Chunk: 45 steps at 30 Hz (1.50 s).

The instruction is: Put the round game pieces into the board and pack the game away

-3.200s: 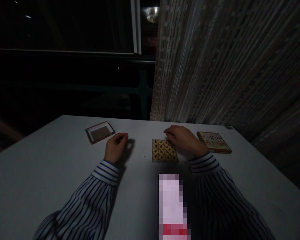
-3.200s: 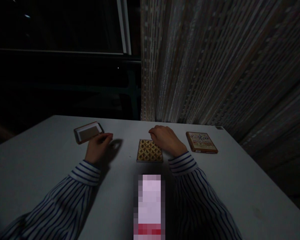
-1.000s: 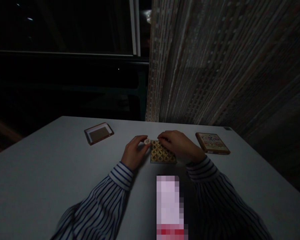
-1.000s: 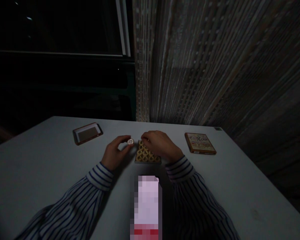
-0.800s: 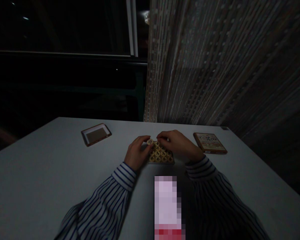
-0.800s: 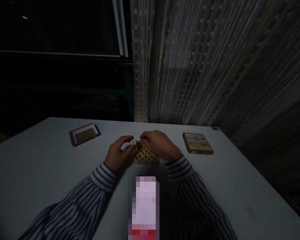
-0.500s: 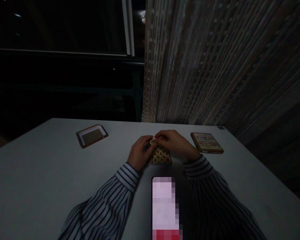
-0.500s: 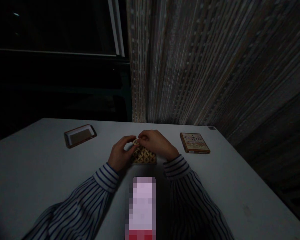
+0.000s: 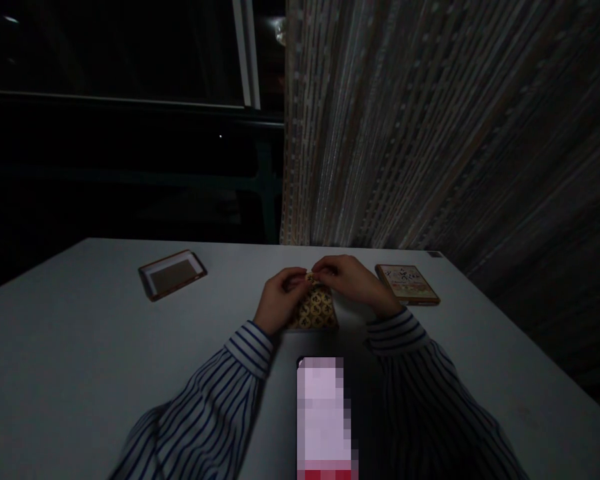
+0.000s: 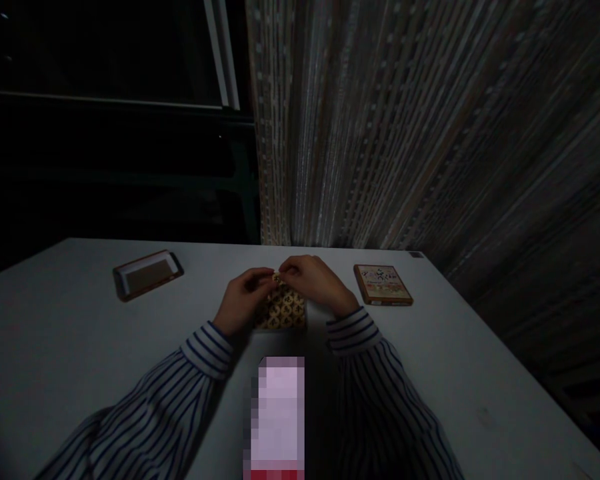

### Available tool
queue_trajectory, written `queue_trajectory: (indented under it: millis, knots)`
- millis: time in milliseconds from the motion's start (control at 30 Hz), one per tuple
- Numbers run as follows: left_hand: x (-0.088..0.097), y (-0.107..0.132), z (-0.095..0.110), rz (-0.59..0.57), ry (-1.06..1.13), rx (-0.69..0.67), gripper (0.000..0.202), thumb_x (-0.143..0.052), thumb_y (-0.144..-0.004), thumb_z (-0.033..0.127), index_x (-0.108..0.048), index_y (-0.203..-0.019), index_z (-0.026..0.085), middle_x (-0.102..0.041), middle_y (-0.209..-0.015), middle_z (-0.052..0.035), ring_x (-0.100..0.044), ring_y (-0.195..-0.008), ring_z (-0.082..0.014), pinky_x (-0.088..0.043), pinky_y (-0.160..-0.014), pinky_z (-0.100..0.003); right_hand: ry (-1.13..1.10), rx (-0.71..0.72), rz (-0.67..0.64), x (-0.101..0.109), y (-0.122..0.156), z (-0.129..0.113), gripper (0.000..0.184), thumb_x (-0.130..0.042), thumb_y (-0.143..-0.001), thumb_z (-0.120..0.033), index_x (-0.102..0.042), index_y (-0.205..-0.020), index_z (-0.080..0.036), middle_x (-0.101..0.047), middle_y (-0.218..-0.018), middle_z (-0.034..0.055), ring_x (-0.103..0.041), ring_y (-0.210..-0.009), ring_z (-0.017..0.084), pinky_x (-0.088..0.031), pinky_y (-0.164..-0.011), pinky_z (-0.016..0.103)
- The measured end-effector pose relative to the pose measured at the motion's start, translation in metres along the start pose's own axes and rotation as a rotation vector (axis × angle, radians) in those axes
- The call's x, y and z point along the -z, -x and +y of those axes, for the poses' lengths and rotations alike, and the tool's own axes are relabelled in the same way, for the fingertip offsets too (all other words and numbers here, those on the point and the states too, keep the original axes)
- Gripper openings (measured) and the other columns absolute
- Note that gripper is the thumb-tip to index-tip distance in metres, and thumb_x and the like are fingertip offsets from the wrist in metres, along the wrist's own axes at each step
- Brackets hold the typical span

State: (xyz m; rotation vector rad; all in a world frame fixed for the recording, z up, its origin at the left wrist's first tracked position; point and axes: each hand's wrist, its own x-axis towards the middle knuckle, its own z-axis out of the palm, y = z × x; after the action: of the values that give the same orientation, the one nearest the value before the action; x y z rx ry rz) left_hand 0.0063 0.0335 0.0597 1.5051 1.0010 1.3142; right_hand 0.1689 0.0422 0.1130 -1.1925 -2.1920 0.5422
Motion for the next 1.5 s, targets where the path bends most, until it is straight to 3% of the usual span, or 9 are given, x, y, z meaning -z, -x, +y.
queue_trajectory:
  millis: [233,700,1067,1500]
  knots:
    - [-0.002,-0.012,0.000,-0.011,0.125,0.143,0.028,-0.065,-0.066,0.034,-0.065,-0.084,0.013,-0.066,-0.079,-0.0058,-0.059,-0.074,-0.0156,-0.046,-0.072,-0.028,0.106,0.034,0.031,0.003,0.001,0.004,0.020,-0.048,-0.079,-0.024,-0.064,-0.087,-0.017,-0.066,-0.081,0.0029,-0.058,-0.073,0.013,-0.040,-0.065,0.023]
    - [-0.004,-0.019,-0.007,0.012,0.209,0.243,0.026,-0.066,-0.063,0.030,-0.066,-0.082,0.013,-0.067,-0.078,-0.0061,-0.060,-0.073,-0.0159,-0.045,-0.072,-0.030,0.161,0.020,-0.031,0.002,0.001,0.005,0.024,-0.049,-0.078,-0.024,-0.063,-0.097,-0.019,-0.066,-0.087,0.0032,-0.058,-0.080,0.015,-0.040,-0.070,0.025]
    - [-0.003,-0.019,-0.009,0.029,0.202,0.242,0.023,-0.065,-0.063,0.030,-0.066,-0.079,0.013,-0.066,-0.074,-0.0047,-0.059,-0.069,-0.0149,-0.046,-0.069,-0.028,0.283,-0.013,-0.073,-0.003,0.000,0.002,0.028,-0.052,-0.078,-0.031,-0.060,-0.102,-0.020,-0.065,-0.093,0.0050,-0.057,-0.084,0.017,-0.040,-0.072,0.026]
    - [-0.003,-0.018,-0.005,0.026,0.114,0.246,0.024,-0.063,-0.064,0.031,-0.066,-0.080,0.012,-0.067,-0.074,-0.0056,-0.060,-0.070,-0.0164,-0.046,-0.070,-0.030,0.383,0.044,-0.067,-0.006,0.001,0.004,0.029,-0.049,-0.080,-0.033,-0.059,-0.103,-0.018,-0.064,-0.094,0.0068,-0.056,-0.085,0.017,-0.038,-0.073,0.027]
